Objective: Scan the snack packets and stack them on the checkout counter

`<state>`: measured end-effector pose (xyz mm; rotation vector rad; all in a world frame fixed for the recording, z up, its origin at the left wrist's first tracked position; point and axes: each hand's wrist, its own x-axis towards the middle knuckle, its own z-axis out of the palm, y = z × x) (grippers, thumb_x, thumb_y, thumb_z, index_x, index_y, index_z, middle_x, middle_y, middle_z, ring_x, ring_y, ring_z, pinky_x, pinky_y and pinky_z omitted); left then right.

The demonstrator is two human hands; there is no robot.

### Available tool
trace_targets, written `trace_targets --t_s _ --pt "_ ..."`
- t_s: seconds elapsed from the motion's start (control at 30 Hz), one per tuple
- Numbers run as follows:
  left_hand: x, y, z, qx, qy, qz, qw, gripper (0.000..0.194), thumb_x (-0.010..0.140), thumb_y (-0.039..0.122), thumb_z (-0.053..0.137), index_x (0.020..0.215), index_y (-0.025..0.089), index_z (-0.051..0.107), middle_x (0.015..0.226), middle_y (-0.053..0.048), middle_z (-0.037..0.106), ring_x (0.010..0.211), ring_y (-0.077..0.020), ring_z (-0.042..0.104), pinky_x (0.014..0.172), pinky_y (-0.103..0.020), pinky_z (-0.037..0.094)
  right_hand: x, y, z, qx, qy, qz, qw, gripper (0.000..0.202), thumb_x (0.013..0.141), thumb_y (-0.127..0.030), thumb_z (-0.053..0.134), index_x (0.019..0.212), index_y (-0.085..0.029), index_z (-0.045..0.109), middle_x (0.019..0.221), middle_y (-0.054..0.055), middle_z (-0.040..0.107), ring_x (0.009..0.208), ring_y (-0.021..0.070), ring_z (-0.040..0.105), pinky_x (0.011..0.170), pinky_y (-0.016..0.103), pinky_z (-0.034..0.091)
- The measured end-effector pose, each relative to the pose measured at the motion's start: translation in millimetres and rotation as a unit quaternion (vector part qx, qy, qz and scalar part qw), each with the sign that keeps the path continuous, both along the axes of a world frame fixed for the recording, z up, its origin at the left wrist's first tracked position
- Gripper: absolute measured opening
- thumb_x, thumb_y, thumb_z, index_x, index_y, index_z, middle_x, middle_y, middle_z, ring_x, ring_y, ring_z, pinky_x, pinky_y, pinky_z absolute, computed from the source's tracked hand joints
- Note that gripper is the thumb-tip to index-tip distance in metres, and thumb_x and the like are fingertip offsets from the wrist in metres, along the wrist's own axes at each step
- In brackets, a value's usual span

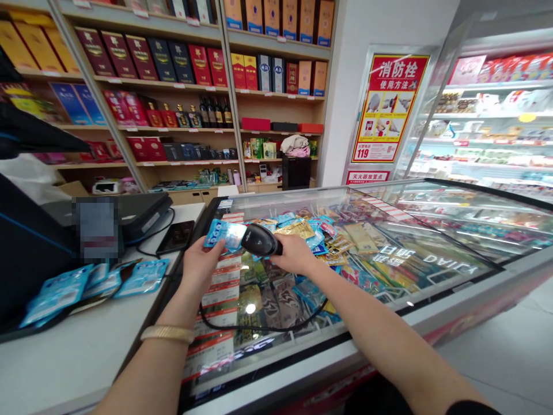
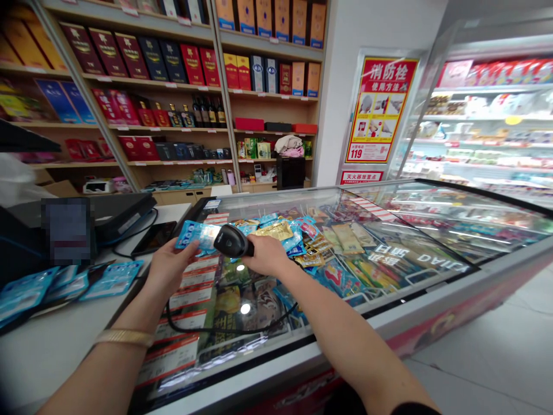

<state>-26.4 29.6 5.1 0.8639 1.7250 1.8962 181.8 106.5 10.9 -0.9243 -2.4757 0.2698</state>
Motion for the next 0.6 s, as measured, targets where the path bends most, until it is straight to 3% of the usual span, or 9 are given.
trace_targets --t_s 0.3,0.43,0.6 --pt "-1.0 -2.2 -0.2 -0.013 0.039 0.008 0.999 0.039 0.051 0.046 0.072 0.074 0.017 0.060 0.058 0.000 0.060 0.060 -0.0172 0.058 0.054 -0.026 0.044 1.4 1.6 -5.3 0.003 0.027 0.007 1.000 0.025 0.074 -0.032 0.067 0.097 -0.022 0.064 0.093 0.005 0.072 0.088 0.0239 0.065 0.073 0.028 0.044" --pt "-9.7 -4.9 5.2 0.005 0.092 0.072 0.993 0.036 0.061 0.043 0.065 0.085 0.016 0.059 0.067 -0.001 0.062 0.062 -0.0172 0.059 0.055 -0.026 0.044 5.4 0.4 -9.9 0.007 0.050 0.024 0.998 0.029 0.072 -0.030 0.067 0.099 -0.020 0.064 0.093 0.007 0.071 0.088 0.0253 0.065 0.072 0.029 0.043" --pt "-41.3 -28.9 27.7 -0.015 0.200 0.189 0.961 0.053 0.067 0.039 0.064 0.113 0.017 0.052 0.071 0.001 0.059 0.064 -0.0177 0.059 0.066 -0.030 0.047 9.5 2.2 -15.4 0.016 0.092 0.020 0.995 0.025 0.071 -0.027 0.063 0.095 -0.019 0.065 0.088 0.007 0.071 0.083 0.0249 0.065 0.069 0.029 0.043"
